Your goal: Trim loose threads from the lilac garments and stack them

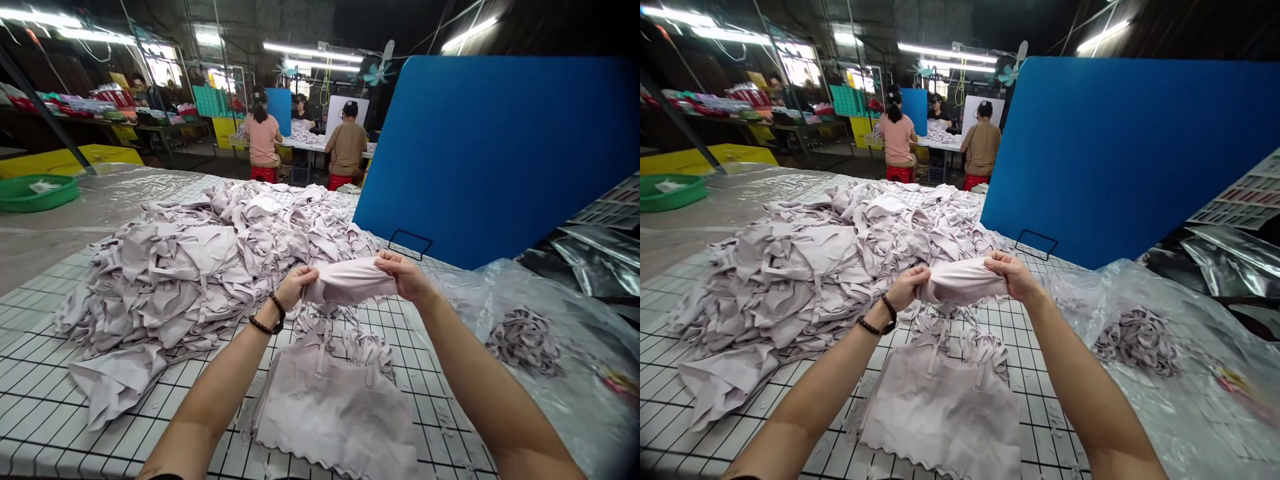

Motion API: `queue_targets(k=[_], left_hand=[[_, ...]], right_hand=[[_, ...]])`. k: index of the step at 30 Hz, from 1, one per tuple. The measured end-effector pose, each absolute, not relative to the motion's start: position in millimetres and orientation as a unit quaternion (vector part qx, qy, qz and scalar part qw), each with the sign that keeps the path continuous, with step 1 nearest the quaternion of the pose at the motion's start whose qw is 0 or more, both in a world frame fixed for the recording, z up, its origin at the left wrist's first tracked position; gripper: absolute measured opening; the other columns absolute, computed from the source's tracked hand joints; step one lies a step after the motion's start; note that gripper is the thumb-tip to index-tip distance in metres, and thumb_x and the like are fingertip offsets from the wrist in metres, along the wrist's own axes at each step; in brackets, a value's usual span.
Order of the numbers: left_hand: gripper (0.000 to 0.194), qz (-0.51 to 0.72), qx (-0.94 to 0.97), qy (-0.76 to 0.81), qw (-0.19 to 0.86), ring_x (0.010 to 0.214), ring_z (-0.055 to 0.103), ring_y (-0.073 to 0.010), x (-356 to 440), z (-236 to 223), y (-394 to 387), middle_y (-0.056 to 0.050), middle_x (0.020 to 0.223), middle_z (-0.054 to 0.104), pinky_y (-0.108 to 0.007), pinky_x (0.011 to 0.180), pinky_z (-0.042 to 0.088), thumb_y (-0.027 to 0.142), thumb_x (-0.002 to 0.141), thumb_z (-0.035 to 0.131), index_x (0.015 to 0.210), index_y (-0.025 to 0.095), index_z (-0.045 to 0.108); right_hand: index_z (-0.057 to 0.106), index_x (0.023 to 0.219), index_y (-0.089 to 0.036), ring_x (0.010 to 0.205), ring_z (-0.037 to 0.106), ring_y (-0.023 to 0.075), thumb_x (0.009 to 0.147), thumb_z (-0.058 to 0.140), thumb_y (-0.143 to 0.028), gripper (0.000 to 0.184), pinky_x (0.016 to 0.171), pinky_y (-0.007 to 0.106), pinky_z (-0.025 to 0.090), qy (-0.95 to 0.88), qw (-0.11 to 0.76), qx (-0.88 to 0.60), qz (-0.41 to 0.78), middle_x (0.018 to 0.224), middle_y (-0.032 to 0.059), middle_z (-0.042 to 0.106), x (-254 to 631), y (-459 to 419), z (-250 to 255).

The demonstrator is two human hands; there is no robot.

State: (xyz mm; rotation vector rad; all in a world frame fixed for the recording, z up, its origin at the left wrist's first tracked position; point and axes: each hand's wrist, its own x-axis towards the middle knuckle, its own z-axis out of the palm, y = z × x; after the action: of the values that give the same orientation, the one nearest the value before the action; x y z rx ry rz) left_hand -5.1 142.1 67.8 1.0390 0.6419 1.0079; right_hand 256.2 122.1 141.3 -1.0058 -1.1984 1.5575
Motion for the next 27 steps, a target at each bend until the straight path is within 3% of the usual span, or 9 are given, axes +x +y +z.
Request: queue_targets(k=[4,7,15,21,23,27], left_hand=[[0.033,0.425,0.462,0.276,0.728,0.036,0.037,-0.0039,-28.9,87.4,159.3,0.005,0.049,0.047,-0.018,0.038,0.030,0.043,0.069,0.070,0.070,0.014,0.055],[0.029,0.384,0.473,0.275,0.744,0.032,0.033,-0.0038,-36.9,97.5,163.5,0.005,0.045,0.045,-0.019,0.034,0.023,0.038,0.070,0.071,0.067,0.013,0.055],[0.017,0.455,0.425,0.263,0.737,0.050,0.049,-0.0046,-30.4,97.0,158.3,0.003,0.057,0.055,-0.015,0.050,0.037,0.022,0.068,0.072,0.067,0.010,0.060],[0.018,0.440,0.342,0.275,0.784,0.069,0.064,-0.0158,-19.3,80.6,160.3,-0.007,0.075,0.069,-0.026,0.069,0.050,0.022,0.078,0.055,0.082,0.009,0.066],[0.022,0.401,0.305,0.288,0.814,0.072,0.066,-0.0188,-16.4,76.0,159.7,-0.010,0.076,0.071,-0.029,0.073,0.051,0.021,0.079,0.051,0.084,0.007,0.067],[0.027,0.374,0.275,0.296,0.835,0.074,0.068,-0.0196,-11.6,69.9,158.1,-0.010,0.077,0.072,-0.030,0.077,0.051,0.025,0.082,0.048,0.085,0.007,0.067]], right_hand=[[0.056,0.076,-0.016,0.051,0.051,0.0097,0.067,0.074,-0.025,0.022,0.045,0.020,0.037,-0.469,0.406,-0.408,0.670,0.063,-0.0017,0.057,261.0,130.1,139.0],[0.058,0.079,-0.017,0.052,0.052,0.0093,0.066,0.073,-0.024,0.021,0.045,0.020,0.038,-0.455,0.428,-0.387,0.678,0.065,-0.0021,0.058,262.1,134.3,138.5],[0.060,0.087,-0.017,0.061,0.058,0.0104,0.060,0.079,-0.020,0.034,0.053,0.020,0.044,-0.504,0.392,-0.389,0.664,0.077,-0.0007,0.064,262.1,134.1,134.1],[0.058,0.098,-0.019,0.064,0.060,0.0114,0.060,0.077,-0.023,0.043,0.055,0.021,0.045,-0.514,0.357,-0.381,0.680,0.085,0.0009,0.063,256.7,136.1,124.7],[0.058,0.098,-0.017,0.068,0.059,0.0125,0.061,0.074,-0.023,0.041,0.057,0.022,0.046,-0.532,0.366,-0.417,0.640,0.088,0.0030,0.062,251.6,139.5,117.8],[0.055,0.106,-0.018,0.075,0.057,0.0145,0.064,0.066,-0.018,0.043,0.058,0.025,0.048,-0.607,0.370,-0.542,0.449,0.101,0.0071,0.057,232.4,137.2,102.9]])
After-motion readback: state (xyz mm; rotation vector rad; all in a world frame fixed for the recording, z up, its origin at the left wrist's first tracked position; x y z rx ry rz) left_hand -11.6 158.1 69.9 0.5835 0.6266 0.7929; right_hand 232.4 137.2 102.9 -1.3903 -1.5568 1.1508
